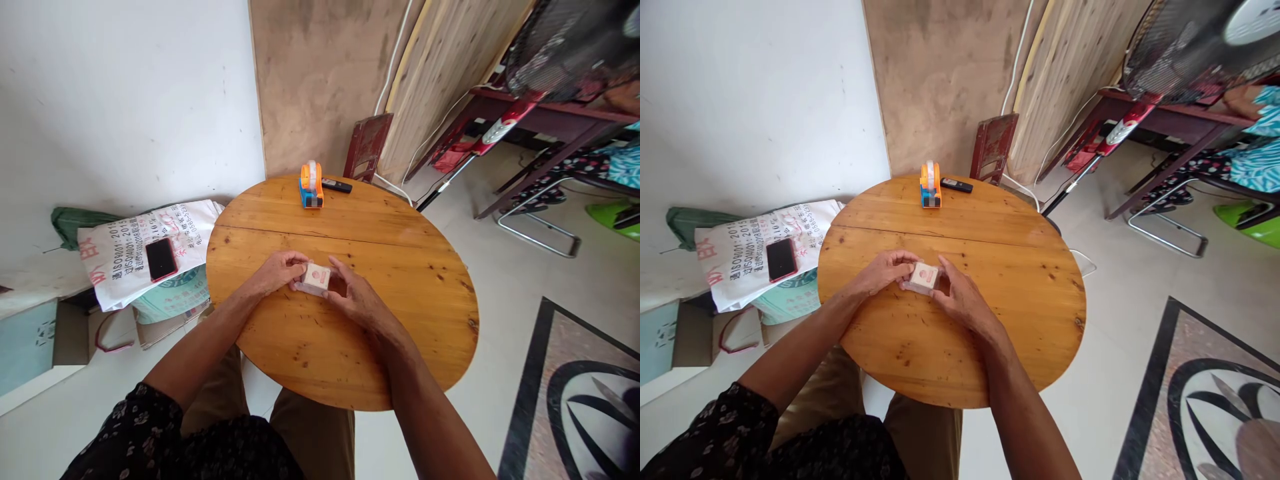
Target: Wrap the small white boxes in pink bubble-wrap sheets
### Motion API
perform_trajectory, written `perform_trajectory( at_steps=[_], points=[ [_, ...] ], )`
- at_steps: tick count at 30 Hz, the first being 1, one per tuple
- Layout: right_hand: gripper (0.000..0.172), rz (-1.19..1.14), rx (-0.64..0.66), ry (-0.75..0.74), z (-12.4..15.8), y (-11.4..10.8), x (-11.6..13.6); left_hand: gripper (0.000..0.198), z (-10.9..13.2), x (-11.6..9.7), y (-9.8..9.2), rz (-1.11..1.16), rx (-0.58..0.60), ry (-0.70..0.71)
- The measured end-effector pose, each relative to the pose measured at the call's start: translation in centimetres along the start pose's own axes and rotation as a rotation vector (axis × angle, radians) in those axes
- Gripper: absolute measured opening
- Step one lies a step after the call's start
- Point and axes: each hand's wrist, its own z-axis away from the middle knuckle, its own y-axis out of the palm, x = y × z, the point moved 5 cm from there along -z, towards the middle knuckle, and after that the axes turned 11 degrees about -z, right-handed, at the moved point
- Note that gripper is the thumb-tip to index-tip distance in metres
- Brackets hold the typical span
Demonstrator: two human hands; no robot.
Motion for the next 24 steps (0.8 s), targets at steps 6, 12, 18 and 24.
perform_trajectory(
  at_steps=[6, 12, 18, 24],
  points=[
    [0.082, 0.019, -0.004, -0.054, 0.0, -0.2, 0.2, 0.018, -0.3, 0.6, -0.5, -0.072, -0.062, -0.064],
    [0.08, -0.012, -0.039, -0.049, -0.2, 0.1, 0.3, 0.018, -0.4, 0.8, -0.4, -0.15, -0.012, -0.053],
    [0.078, 0.03, -0.054, -0.063, -0.1, 0.4, 0.5, 0.039, 0.5, -0.4, -0.7, -0.195, -0.087, 0.053],
    [0.075, 0.051, -0.071, -0.048, -0.2, 0.4, 0.1, 0.033, 0.5, -0.4, -0.3, -0.164, -0.031, 0.045]
  ],
)
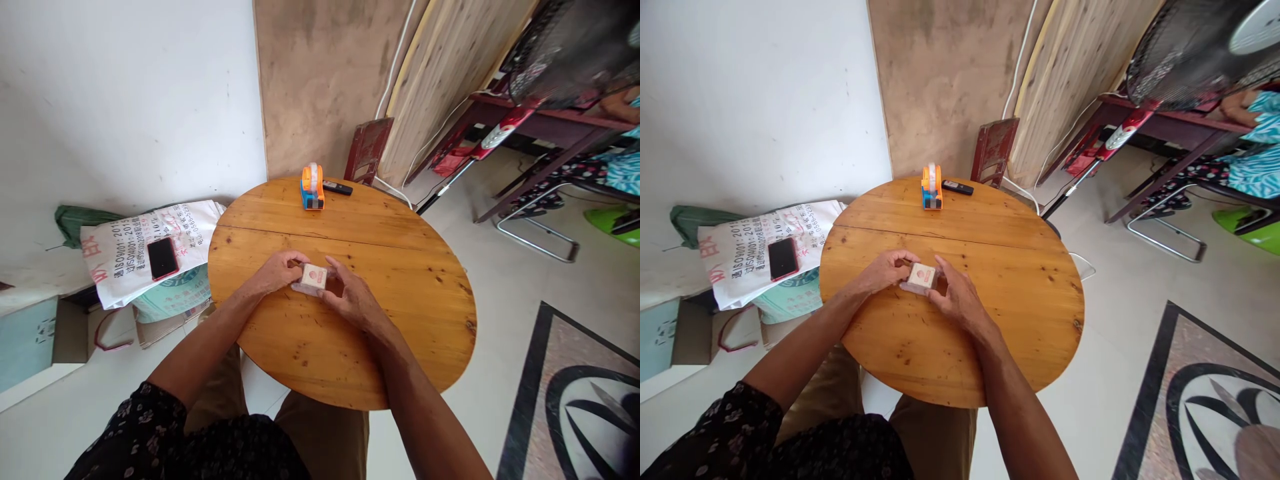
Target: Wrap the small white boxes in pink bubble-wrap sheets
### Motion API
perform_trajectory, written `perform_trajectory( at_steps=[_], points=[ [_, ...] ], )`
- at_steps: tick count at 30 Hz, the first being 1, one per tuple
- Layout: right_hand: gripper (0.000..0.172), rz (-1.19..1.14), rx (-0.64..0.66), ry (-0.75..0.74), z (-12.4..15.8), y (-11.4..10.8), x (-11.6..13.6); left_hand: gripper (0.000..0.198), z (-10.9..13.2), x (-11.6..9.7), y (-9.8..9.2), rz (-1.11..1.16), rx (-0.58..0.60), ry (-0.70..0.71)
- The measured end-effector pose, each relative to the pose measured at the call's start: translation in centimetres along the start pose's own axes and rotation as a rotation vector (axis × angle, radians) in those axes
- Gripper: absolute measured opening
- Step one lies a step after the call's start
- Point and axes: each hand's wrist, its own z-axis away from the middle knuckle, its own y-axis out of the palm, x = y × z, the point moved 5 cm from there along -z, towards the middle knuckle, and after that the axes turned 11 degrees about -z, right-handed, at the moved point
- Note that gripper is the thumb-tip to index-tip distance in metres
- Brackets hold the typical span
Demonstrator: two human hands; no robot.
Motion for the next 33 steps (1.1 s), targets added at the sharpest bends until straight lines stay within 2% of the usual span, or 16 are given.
perform_trajectory(
  at_steps=[2, 5, 8, 14, 17, 21, 24, 33],
  points=[
    [0.075, 0.003, 0.005, -0.005, 0.0, 0.0, -0.1, 0.027, -0.2, 0.3, -0.2, -0.027, -0.041, -0.012],
    [0.075, 0.01, 0.015, 0.001, 0.0, 0.1, -0.1, 0.02, -0.6, 0.5, -0.3, -0.038, -0.072, 0.046],
    [0.075, 0.023, 0.01, 0.007, 0.1, 0.0, 0.1, 0.017, -0.8, 0.8, -0.1, -0.006, -0.046, 0.067],
    [0.07, 0.074, 0.01, 0.029, 0.1, 0.0, 0.4, 0.014, -0.7, 0.6, -0.2, 0.024, 0.008, -0.022],
    [0.07, 0.077, 0.014, 0.049, 0.1, 0.1, 0.4, 0.014, -0.6, 0.4, -0.2, 0.025, 0.0, -0.01],
    [0.071, 0.04, -0.008, -0.02, 0.0, 0.1, 0.8, 0.022, -0.8, 0.9, -0.2, 0.076, -0.049, -0.028],
    [0.073, 0.024, -0.019, -0.072, 0.0, 0.1, 1.1, 0.016, -0.9, 1.2, -0.3, 0.077, -0.061, -0.038],
    [0.069, 0.159, -0.031, -0.091, 0.2, 0.4, 1.3, 0.006, -0.7, 1.2, -0.7, -0.044, -0.053, -0.014]
  ],
)
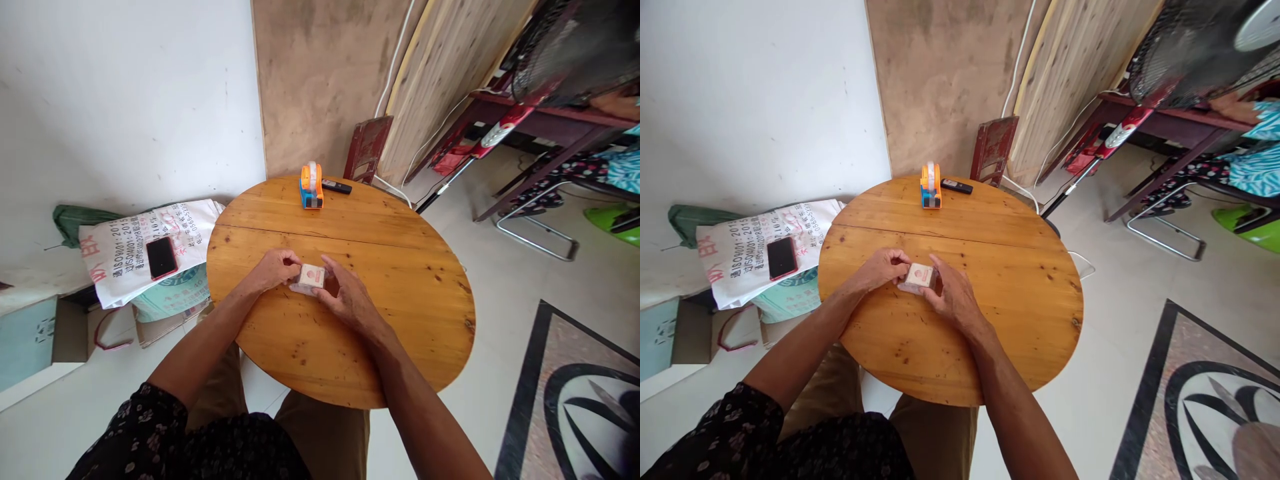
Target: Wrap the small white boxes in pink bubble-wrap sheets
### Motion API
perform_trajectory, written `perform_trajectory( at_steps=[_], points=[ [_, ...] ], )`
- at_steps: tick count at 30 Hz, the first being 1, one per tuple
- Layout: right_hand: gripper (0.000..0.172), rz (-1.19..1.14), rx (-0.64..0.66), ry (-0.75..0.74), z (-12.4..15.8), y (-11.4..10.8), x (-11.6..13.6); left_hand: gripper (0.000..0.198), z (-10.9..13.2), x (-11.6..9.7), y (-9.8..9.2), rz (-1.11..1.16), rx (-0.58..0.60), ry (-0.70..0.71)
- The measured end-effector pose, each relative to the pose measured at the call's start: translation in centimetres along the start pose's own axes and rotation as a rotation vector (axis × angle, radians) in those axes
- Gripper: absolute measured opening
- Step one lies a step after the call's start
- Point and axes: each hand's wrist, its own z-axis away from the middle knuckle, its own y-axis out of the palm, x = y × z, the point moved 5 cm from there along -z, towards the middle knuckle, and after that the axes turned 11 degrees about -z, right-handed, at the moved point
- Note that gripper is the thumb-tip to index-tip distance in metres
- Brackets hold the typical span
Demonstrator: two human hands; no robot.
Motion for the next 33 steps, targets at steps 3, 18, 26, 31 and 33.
perform_trajectory(
  at_steps=[3, 18, 26, 31, 33],
  points=[
    [0.068, 0.016, -0.004, -0.019, 0.0, 0.2, 0.1, 0.007, 0.0, 0.0, 0.2, -0.001, 0.053, -0.006],
    [0.08, -0.052, 0.014, 0.037, -0.2, -0.9, -1.4, 0.01, 0.2, -0.8, -0.3, 0.028, 0.0, -0.059],
    [0.073, 0.017, -0.031, 0.036, 0.0, -0.1, -0.5, 0.008, 0.3, -0.7, 0.2, 0.016, 0.102, -0.056],
    [0.072, 0.034, -0.032, 0.032, -0.1, 0.1, -0.5, 0.007, 0.3, -0.7, 0.3, 0.035, 0.085, -0.018],
    [0.071, 0.031, -0.028, 0.041, -0.1, 0.0, -0.5, 0.008, 0.2, -0.7, 0.4, 0.029, 0.072, -0.01]
  ],
)
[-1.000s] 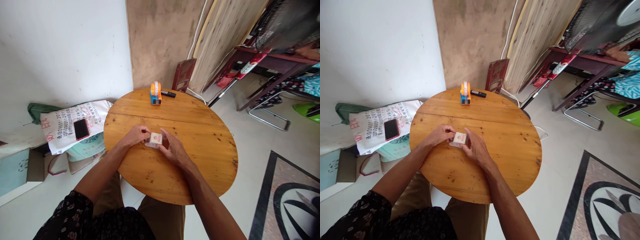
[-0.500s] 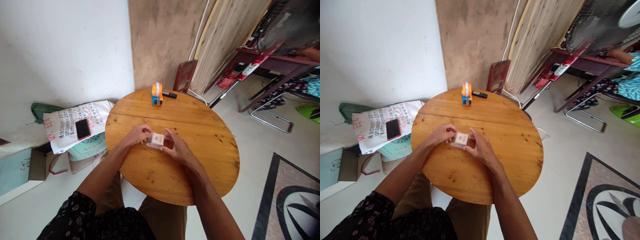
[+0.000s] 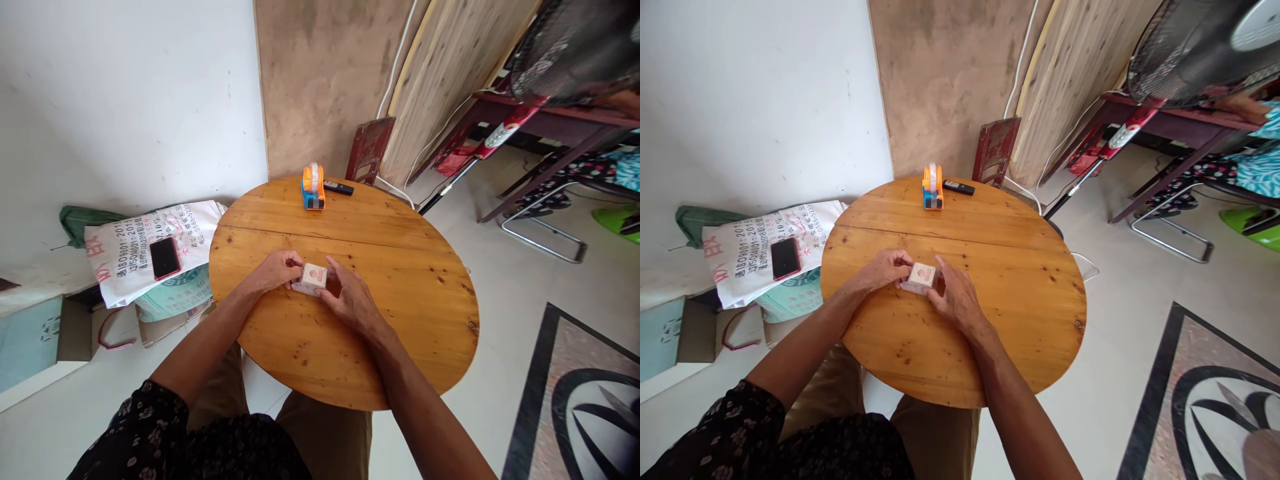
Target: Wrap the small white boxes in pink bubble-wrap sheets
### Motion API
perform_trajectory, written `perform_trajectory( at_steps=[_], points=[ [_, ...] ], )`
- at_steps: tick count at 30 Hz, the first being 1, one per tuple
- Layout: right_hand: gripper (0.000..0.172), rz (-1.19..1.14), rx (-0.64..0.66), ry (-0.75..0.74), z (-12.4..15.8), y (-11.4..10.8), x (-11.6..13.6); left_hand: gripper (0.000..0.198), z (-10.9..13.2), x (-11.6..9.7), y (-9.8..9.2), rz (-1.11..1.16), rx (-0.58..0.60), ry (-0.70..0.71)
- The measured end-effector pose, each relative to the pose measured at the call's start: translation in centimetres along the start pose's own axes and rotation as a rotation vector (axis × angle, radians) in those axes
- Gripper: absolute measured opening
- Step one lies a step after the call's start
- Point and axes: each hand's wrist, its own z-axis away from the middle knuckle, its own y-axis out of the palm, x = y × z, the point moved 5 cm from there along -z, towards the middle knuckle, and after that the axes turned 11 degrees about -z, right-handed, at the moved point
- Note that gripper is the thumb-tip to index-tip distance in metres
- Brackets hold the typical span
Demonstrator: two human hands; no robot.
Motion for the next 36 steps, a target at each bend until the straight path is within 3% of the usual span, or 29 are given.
perform_trajectory(
  at_steps=[10, 17, 29, 36],
  points=[
    [0.075, -0.045, 0.064, -0.035, 0.0, -0.7, 0.5, 0.01, -0.3, 0.7, -0.7, 0.018, -0.099, -0.047],
    [0.072, -0.037, -0.004, -0.024, 0.0, -0.5, 0.0, 0.008, -0.5, 0.7, -0.1, 0.105, 0.017, -0.035],
    [0.07, -0.098, -0.129, -0.08, 0.0, -1.2, 0.6, 0.007, -0.3, -0.3, -0.4, 0.214, -0.066, 0.085],
    [0.061, -0.051, -0.003, -0.026, -0.1, -0.4, -0.6, 0.008, -0.4, 0.2, 0.2, 0.027, -0.035, -0.038]
  ],
)
